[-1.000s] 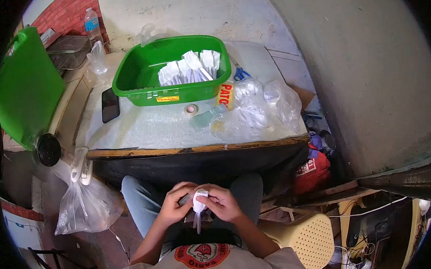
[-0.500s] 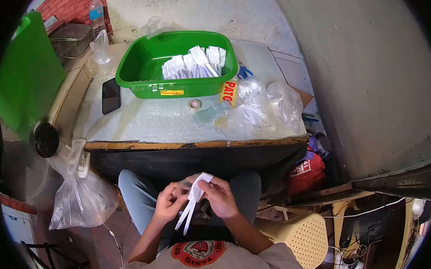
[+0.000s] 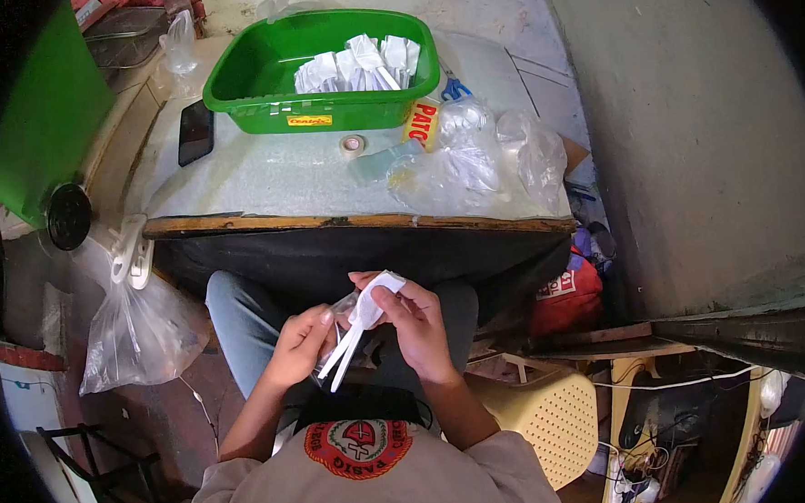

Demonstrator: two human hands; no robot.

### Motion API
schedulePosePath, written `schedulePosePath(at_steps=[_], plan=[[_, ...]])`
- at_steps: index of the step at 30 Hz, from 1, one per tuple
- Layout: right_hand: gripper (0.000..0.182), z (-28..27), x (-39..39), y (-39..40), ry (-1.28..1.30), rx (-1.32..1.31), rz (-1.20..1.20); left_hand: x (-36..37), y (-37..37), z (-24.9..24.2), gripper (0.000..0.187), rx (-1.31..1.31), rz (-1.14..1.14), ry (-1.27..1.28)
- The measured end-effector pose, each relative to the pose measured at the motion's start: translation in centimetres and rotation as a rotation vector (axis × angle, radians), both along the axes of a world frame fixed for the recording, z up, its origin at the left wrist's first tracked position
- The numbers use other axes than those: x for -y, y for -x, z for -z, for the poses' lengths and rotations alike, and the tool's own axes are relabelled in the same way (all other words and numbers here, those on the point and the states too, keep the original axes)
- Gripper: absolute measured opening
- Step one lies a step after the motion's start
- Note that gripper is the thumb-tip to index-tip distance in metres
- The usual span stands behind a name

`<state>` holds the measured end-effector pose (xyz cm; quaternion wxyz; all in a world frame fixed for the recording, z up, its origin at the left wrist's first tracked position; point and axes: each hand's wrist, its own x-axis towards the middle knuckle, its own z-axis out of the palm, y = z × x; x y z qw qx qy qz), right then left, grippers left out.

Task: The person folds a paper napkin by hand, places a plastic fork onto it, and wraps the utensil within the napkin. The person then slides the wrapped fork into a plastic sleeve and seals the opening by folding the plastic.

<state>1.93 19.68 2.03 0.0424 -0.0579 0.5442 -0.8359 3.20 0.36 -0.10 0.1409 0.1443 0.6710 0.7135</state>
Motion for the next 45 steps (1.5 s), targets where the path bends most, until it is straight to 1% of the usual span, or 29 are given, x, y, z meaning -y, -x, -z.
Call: schedulePosePath(at_steps=[3, 5, 6, 8, 10, 11, 13, 14, 15, 17, 19, 21, 22, 23, 25, 27, 29, 31, 32, 33, 34, 35, 37, 38, 39, 41, 42, 44, 45], plan=[[0.026, 0.1, -0.4, -0.3, -0.014, 0.018, -0.011, -0.7, -0.3, -0.2, 0.03, 0.06, -0.034, -0.055], [0.027, -0.2, -0.5, -0.4, -0.011, 0.029, -0.036, -1.5, -0.4, -0.5, 0.028, 0.084, -0.194, -0.087], [0.027, -0.7, -0.4, -0.6, -0.04, 0.039, -0.058, -0.9, -0.3, -0.5, 0.024, 0.088, -0.127, -0.089], [0.027, -0.7, -0.5, -0.9, -0.108, 0.079, -0.106, -0.8, -0.3, -0.3, 0.022, 0.109, -0.111, -0.103], [0.028, -0.1, -0.2, -1.1, -0.139, 0.056, -0.094, -1.0, -0.3, 0.1, 0.017, 0.144, -0.115, -0.12], [0.028, 0.1, 0.0, -1.2, -0.169, 0.03, -0.083, -1.1, -0.3, 0.0, 0.017, 0.145, -0.117, -0.121], [0.028, 0.1, 0.1, -1.5, -0.146, 0.047, -0.093, -1.0, -0.4, -0.5, 0.021, 0.159, -0.079, -0.072], [0.028, 0.0, 0.1, -1.5, -0.172, 0.037, -0.084, -0.6, -0.3, -1.1, 0.026, 0.281, -0.047, -0.052], [0.027, -0.1, 0.1, -1.5, -0.199, 0.025, -0.075, -0.7, -0.3, -0.9, 0.026, 0.281, -0.049, -0.05], [0.026, -0.1, -0.2, -1.7, -0.181, 0.027, -0.087, -1.2, -0.1, 0.4, 0.032, 0.105, -0.153, -0.075], [0.026, 0.0, -0.2, -1.7, -0.164, 0.03, -0.1, -1.1, 0.2, 1.3, 0.034, 0.072, -0.184, -0.1], [0.025, 0.0, -0.1, -1.8, -0.135, 0.039, -0.089, -1.0, 0.4, 1.7, 0.032, -0.037, -0.258, 0.021], [0.025, 0.1, -0.1, -2.0, -0.134, 0.042, -0.089, -0.8, 0.3, 1.5, 0.025, -0.019, -0.26, 0.003], [0.025, 0.3, -0.2, -2.0, -0.142, 0.048, -0.09, -1.1, 0.3, 1.1, 0.025, -0.019, -0.26, 0.002], [0.025, 0.2, -0.4, -1.9, -0.154, 0.047, -0.097, -2.0, 0.3, 0.3, 0.021, 0.072, -0.366, -0.21], [0.025, -0.2, -0.6, -1.7, -0.133, 0.036, -0.069, -1.9, 0.6, 0.5, 0.019, 0.039, -0.373, -0.238], [0.025, -0.7, -0.8, -1.4, -0.12, 0.011, 0.01, -1.8, 0.8, 0.4, 0.017, 0.033, -0.352, -0.185], [0.025, -1.4, -1.1, -1.0, -0.067, -0.046, 0.11, -1.8, 0.8, 0.4, 0.015, 0.029, -0.377, -0.214], [0.025, -1.5, -1.4, -0.6, -0.069, -0.045, 0.11, -1.6, 0.8, 0.3, 0.015, 0.029, -0.386, -0.241], [0.026, -1.7, -1.5, -0.2, -0.024, -0.1, 0.169, -1.5, 0.9, 0.2, 0.015, 0.028, -0.397, -0.267], [0.026, -1.8, -1.7, 0.2, 0.023, -0.153, 0.228, -1.7, 1.0, -0.2, 0.01, 0.056, -0.429, -0.304], [0.026, -2.0, -1.9, 0.5, 0.023, -0.149, 0.227, -1.7, 1.0, -0.2, 0.01, 0.059, -0.43, -0.302], [0.028, -2.6, -2.2, 1.2, 0.168, -0.141, 0.153, -1.6, 1.1, -0.2, 0.007, 0.063, -0.424, -0.341], [0.03, -2.9, -2.2, 1.5, 0.138, -0.148, 0.175, -1.4, 1.1, -0.4, 0.006, 0.049, -0.421, -0.308], [0.03, -3.1, -2.3, 1.7, 0.139, -0.153, 0.175, -1.3, 1.2, -0.3, 0.006, 0.044, -0.42, -0.308], [0.031, -3.4, -2.3, 2.1, 0.124, -0.246, 0.165, -1.1, 1.3, 0.0, 0.004, 0.032, -0.403, -0.328], [0.031, -3.5, -2.2, 2.1, 0.125, -0.249, 0.165, -1.1, 1.2, -0.6, 0.004, 0.029, -0.403, -0.329], [0.029, -3.9, -2.1, 2.1, 0.095, -0.251, 0.156, -1.4, 1.1, -2.0, 0.008, 0.116, -0.413, -0.307], [0.029, -3.9, -2.0, 2.1, 0.094, -0.254, 0.156, -1.4, 1.1, -2.0, 0.008, 0.113, -0.412, -0.31]])
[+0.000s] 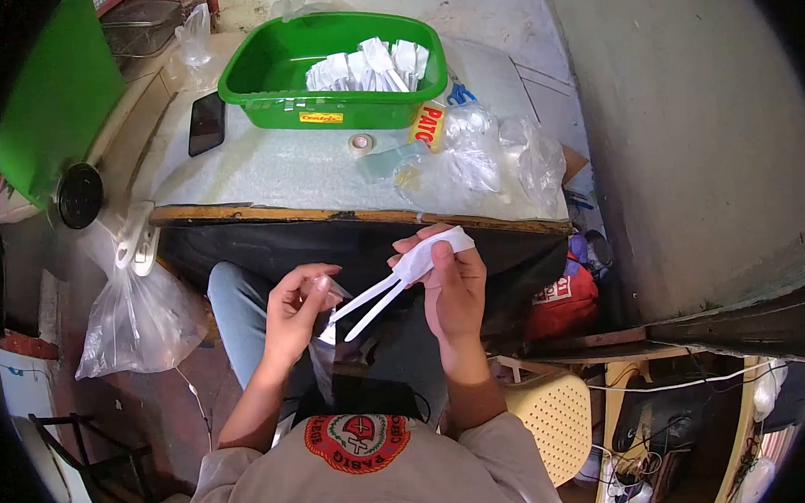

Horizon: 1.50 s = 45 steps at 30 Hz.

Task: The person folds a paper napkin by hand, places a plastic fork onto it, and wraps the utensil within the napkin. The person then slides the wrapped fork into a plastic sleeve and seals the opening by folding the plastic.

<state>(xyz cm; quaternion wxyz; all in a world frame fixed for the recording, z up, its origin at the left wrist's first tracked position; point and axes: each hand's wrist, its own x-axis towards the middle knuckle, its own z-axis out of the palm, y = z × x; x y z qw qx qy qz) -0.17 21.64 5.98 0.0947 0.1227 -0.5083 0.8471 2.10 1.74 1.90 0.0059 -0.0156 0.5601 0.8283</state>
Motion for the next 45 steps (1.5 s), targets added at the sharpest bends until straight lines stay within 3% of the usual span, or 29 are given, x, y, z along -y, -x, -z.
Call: schedulePosePath(at_steps=[3, 18, 23, 33, 45], plan=[[0.027, 0.1, 0.3, -0.1, -0.033, 0.0, 0.004, 0.2, 0.0, 0.8, 0.01, -0.188, 0.015, 0.095], [0.027, 0.3, 1.6, 0.1, -0.024, -0.011, 0.067, 0.9, 0.6, 1.4, 0.009, -0.125, -0.029, 0.212], [0.024, 1.0, 1.8, 0.6, -0.149, 0.026, 0.071, 1.1, 0.3, 1.2, 0.012, -0.15, -0.046, 0.273], [0.028, 0.5, 0.9, 0.6, 0.014, 0.094, -0.124, 0.1, 0.5, 1.0, 0.008, -0.153, -0.084, 0.188], [0.028, -0.3, 0.1, 0.1, -0.051, 0.101, -0.044, 0.1, -0.1, 1.4, 0.009, -0.124, 0.031, 0.064]])
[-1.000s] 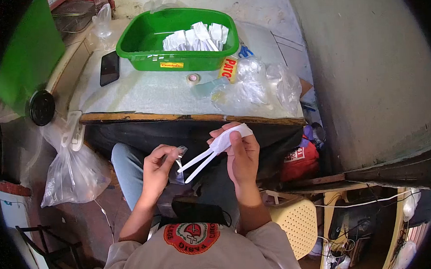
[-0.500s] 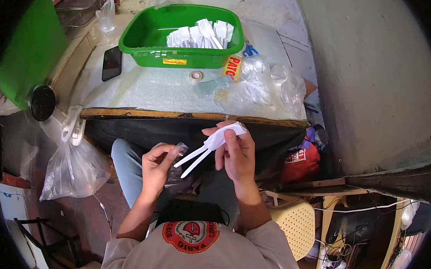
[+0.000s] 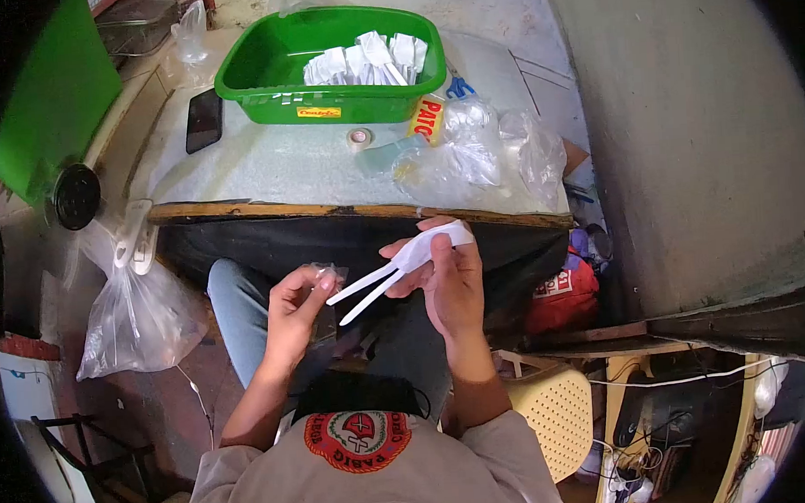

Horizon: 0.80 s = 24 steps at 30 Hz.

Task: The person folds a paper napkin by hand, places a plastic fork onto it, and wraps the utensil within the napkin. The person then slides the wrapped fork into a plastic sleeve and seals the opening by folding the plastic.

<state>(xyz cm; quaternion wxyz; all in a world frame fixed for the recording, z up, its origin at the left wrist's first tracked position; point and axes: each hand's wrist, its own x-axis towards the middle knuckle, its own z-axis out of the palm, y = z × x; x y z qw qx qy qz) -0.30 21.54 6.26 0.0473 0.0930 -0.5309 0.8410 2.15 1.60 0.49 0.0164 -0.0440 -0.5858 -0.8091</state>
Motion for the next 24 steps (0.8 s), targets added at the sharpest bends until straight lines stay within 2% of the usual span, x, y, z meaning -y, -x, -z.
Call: schedulePosePath(at_steps=[7, 12, 18, 24], plan=[[0.028, -0.6, 0.4, 0.4, -0.027, 0.008, -0.023, 0.5, -0.3, -0.4, 0.013, 0.001, 0.159, 0.021], [0.029, -1.2, -0.1, 1.0, -0.061, 0.008, -0.143, 0.3, -0.4, 0.0, 0.014, -0.026, 0.208, 0.036], [0.027, -1.3, 0.3, 1.5, -0.072, -0.052, -0.028, 0.0, -0.2, -0.2, 0.012, -0.001, 0.212, 0.053], [0.028, -0.5, 0.0, 2.0, 0.019, -0.062, -0.052, -0.4, -0.1, -0.7, 0.012, 0.053, 0.236, 0.061]])
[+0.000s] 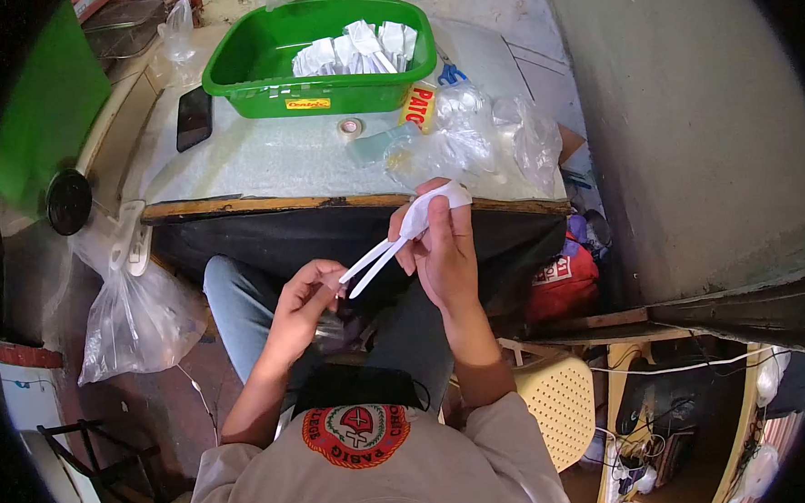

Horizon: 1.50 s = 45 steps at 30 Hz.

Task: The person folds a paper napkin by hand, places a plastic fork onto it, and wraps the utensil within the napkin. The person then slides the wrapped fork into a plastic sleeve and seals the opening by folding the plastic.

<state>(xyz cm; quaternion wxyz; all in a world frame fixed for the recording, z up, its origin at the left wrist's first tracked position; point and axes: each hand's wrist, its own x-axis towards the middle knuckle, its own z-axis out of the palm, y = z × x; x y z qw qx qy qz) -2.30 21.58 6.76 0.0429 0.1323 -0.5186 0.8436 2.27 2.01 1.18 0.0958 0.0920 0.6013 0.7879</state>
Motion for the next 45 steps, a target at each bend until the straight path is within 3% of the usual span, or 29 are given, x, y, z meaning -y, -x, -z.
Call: schedulePosePath(at_steps=[3, 6, 8, 9, 11, 12, 15, 18, 23, 28, 31, 33, 35, 37, 41, 45], plan=[[0.028, 0.1, 0.0, 0.3, -0.028, -0.003, -0.008, 0.1, 0.1, -0.7, 0.014, 0.158, -0.01, -0.093], [0.028, 0.6, 0.1, 0.5, -0.038, 0.003, -0.022, 0.1, -0.1, -0.6, 0.021, -0.025, -0.037, -0.049], [0.029, 0.9, 0.3, 0.6, -0.032, -0.001, -0.03, -0.6, -0.6, -1.1, 0.027, -0.202, -0.12, 0.259], [0.029, 1.0, 0.4, 0.6, -0.028, -0.006, -0.039, -0.8, -0.5, -1.4, 0.027, -0.203, -0.117, 0.259], [0.027, 1.4, 0.3, 0.9, -0.041, -0.022, -0.05, -1.2, -0.3, -1.9, 0.024, -0.419, -0.24, 0.507], [0.026, 1.4, 0.2, 1.0, -0.053, -0.036, -0.064, -1.4, -0.2, -2.4, 0.014, -0.368, -0.256, 0.493], [0.027, 0.5, 0.2, 0.4, -0.089, 0.095, -0.04, -1.2, 0.2, -2.2, 0.013, -0.289, -0.215, 0.486], [0.028, -0.7, 0.9, -0.3, -0.031, 0.276, 0.008, -1.8, 1.1, -0.7, 0.013, -0.415, -0.249, 0.413], [0.03, 0.6, 0.4, -0.3, -0.04, 0.192, 0.003, -2.3, 0.7, -1.5, 0.013, -0.352, -0.278, 0.48], [0.028, -0.3, 0.0, 0.0, 0.01, 0.132, -0.065, -2.3, 1.0, -2.2, 0.018, -0.481, -0.317, 0.542], [0.028, -0.7, -0.6, 0.2, 0.008, 0.086, -0.083, -1.4, 1.1, -2.5, 0.027, -0.516, -0.249, 0.515], [0.029, -0.9, -0.8, 0.2, 0.011, 0.072, -0.078, -0.8, 1.3, -2.6, 0.035, -0.291, -0.111, 0.369], [0.029, -1.4, -1.0, 0.2, 0.025, 0.035, -0.077, -0.8, 1.4, -1.7, 0.043, -0.228, -0.054, 0.24], [0.03, -1.9, -1.0, 0.1, 0.038, 0.071, -0.03, -1.0, 1.6, -0.7, 0.041, -0.153, -0.034, 0.019], [0.031, -2.7, -1.2, 0.4, 0.072, 0.019, -0.04, -0.6, 1.5, -0.9, 0.036, 0.017, 0.024, -0.046], [0.032, -2.9, -1.1, 0.4, 0.071, 0.045, -0.036, -0.7, 1.5, -0.5, 0.017, 0.096, -0.037, -0.112]])
